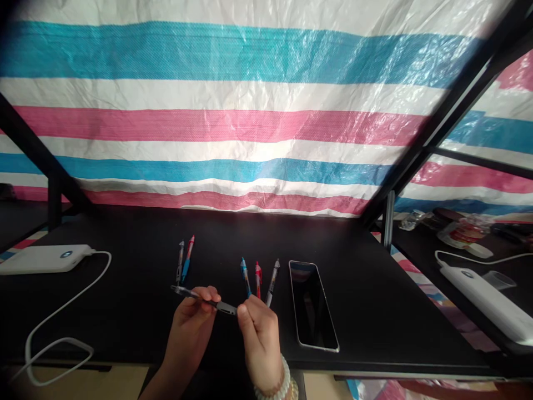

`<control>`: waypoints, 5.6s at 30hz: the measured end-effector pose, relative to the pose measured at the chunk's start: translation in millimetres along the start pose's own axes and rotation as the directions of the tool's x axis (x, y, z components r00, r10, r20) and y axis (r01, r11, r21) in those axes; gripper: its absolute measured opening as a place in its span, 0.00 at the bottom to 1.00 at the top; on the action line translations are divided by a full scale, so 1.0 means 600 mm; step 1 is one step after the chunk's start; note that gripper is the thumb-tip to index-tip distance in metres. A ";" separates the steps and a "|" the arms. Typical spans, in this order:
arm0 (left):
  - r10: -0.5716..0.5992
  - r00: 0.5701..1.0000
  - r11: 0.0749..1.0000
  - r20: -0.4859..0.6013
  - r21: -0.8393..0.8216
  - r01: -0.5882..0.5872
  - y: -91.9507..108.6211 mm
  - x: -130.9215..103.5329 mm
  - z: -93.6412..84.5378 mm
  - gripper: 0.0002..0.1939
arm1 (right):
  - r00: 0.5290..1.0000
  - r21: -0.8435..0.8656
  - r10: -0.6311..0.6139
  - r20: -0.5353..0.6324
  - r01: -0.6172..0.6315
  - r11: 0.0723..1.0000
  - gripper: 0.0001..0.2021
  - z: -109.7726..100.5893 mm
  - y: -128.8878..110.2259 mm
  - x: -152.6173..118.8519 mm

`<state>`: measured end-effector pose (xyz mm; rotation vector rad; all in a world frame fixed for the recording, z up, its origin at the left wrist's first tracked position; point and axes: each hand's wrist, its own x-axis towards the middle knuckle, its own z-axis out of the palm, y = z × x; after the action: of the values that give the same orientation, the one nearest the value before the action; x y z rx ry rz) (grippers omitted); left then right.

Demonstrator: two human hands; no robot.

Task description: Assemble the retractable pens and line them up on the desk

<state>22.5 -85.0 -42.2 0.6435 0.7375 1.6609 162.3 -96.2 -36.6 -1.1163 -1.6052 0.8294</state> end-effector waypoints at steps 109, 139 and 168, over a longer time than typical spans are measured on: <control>0.116 0.953 0.993 -0.282 0.034 -0.111 -0.004 -0.006 0.006 0.30 | 0.986 -0.263 -0.151 -0.077 0.126 0.956 0.06 0.012 -0.005 0.007; 0.099 0.944 0.995 -0.316 0.063 -0.083 0.013 -0.008 0.021 0.35 | 0.991 -0.232 -0.104 -0.087 0.081 0.969 0.09 0.013 0.002 0.006; 0.168 0.947 0.970 -0.274 0.216 -0.110 0.012 0.000 0.016 0.29 | 0.996 -0.327 -0.079 -0.034 0.064 0.943 0.15 0.008 0.004 0.008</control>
<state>25.0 -84.7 -30.4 0.6079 1.1016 1.8513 157.7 -91.1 -38.6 -1.2882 -1.7748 0.4950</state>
